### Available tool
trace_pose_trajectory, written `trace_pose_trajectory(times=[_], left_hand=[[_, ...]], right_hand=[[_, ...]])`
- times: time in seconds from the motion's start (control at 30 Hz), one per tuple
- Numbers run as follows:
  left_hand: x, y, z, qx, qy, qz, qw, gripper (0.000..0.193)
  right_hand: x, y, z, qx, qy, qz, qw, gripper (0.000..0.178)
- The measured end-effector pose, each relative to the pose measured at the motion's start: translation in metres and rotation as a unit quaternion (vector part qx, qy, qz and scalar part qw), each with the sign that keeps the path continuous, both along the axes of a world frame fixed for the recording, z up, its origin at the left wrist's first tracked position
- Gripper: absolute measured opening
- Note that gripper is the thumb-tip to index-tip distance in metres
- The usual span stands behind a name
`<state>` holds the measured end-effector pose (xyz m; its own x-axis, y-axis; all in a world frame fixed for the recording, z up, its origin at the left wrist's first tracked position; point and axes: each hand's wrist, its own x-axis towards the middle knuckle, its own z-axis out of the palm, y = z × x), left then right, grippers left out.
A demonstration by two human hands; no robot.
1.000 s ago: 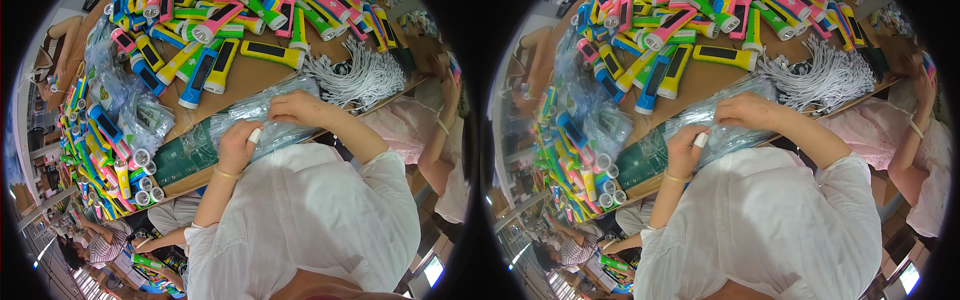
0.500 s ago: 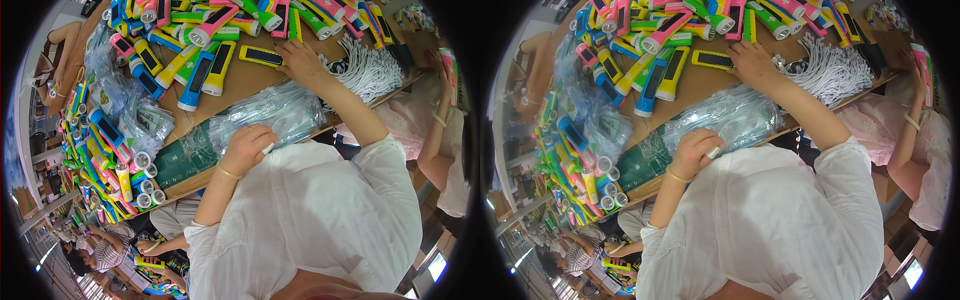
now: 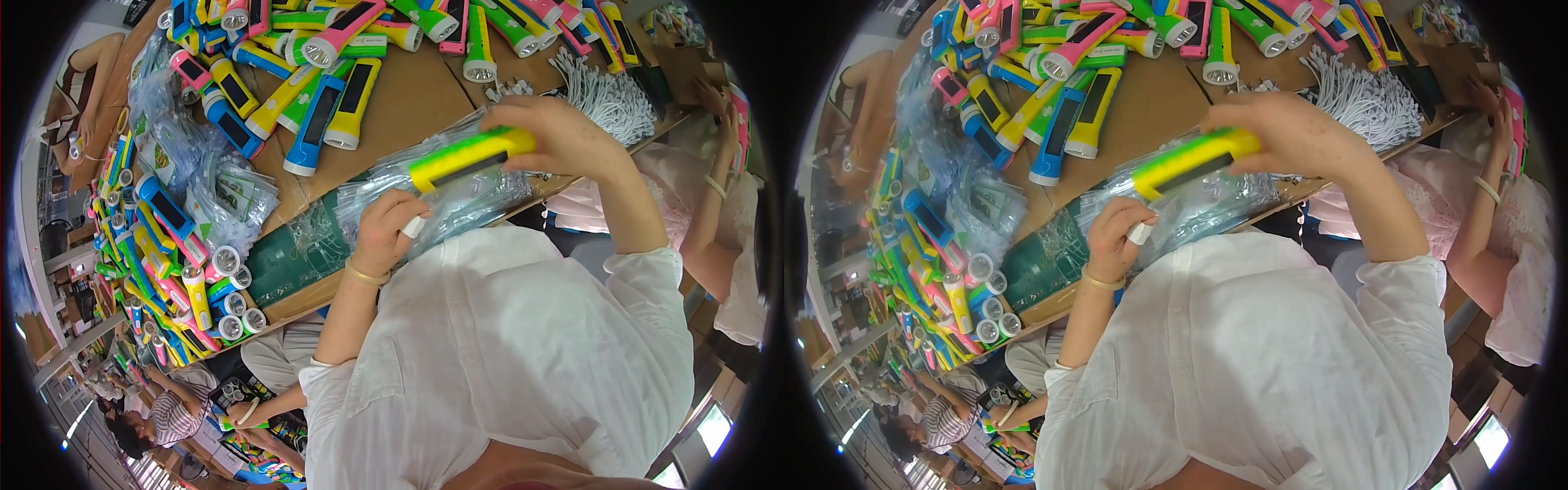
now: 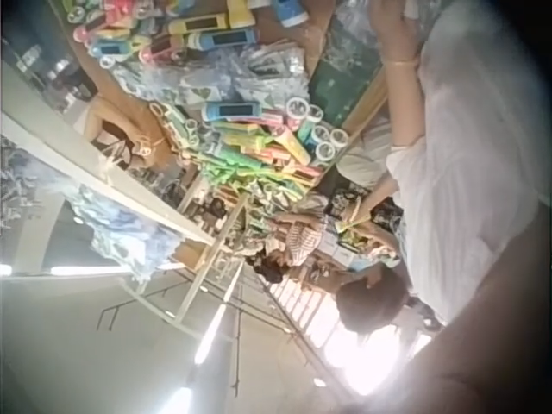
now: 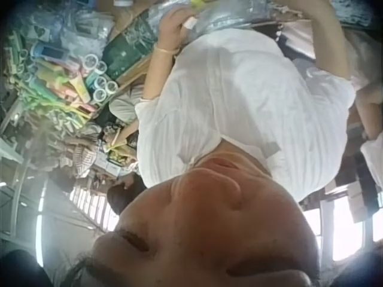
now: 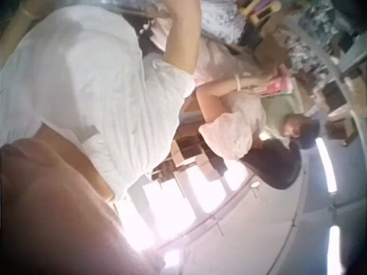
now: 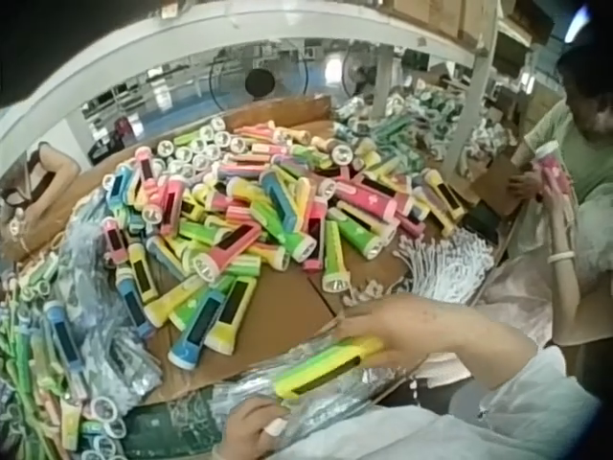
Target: Packaging flashlights into individual plastic bags along with white lanyards at a factory workbench.
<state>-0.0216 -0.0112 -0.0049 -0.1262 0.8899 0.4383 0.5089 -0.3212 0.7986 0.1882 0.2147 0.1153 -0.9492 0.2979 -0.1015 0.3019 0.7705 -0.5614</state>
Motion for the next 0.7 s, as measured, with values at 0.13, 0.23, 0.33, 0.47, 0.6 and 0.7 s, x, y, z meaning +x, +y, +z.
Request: trace_pose_trajectory(times=[0.13,0.23,0.33,0.47,0.6,0.7], left_hand=[[0.003,0.000,-0.007,-0.006,-0.003,0.011,1.000,0.014],[0.009,0.001,-0.005,-0.014,-0.005,0.017,1.000,0.013],[0.011,0.005,-0.004,-0.020,-0.017,0.022,0.999,0.013],[0.012,0.005,-0.004,-0.004,-0.012,0.013,1.000,0.015],[0.006,-0.001,-0.003,0.001,-0.021,0.023,1.000,0.015],[-0.003,-0.004,-0.002,0.016,-0.035,0.021,0.999,0.013]], right_hand=[[-0.004,-0.004,0.008,-0.062,-0.051,0.006,0.997,0.068],[-0.011,-0.006,-0.013,-0.239,0.014,-0.031,0.970,0.077],[-0.016,-0.022,-0.064,-0.455,0.106,-0.059,0.882,0.071],[-0.024,-0.043,-0.099,-0.448,0.084,-0.025,0.890,0.050],[-0.022,-0.037,-0.075,-0.271,0.063,0.011,0.960,0.041],[-0.015,-0.024,-0.044,-0.104,-0.021,0.066,0.992,0.043]])
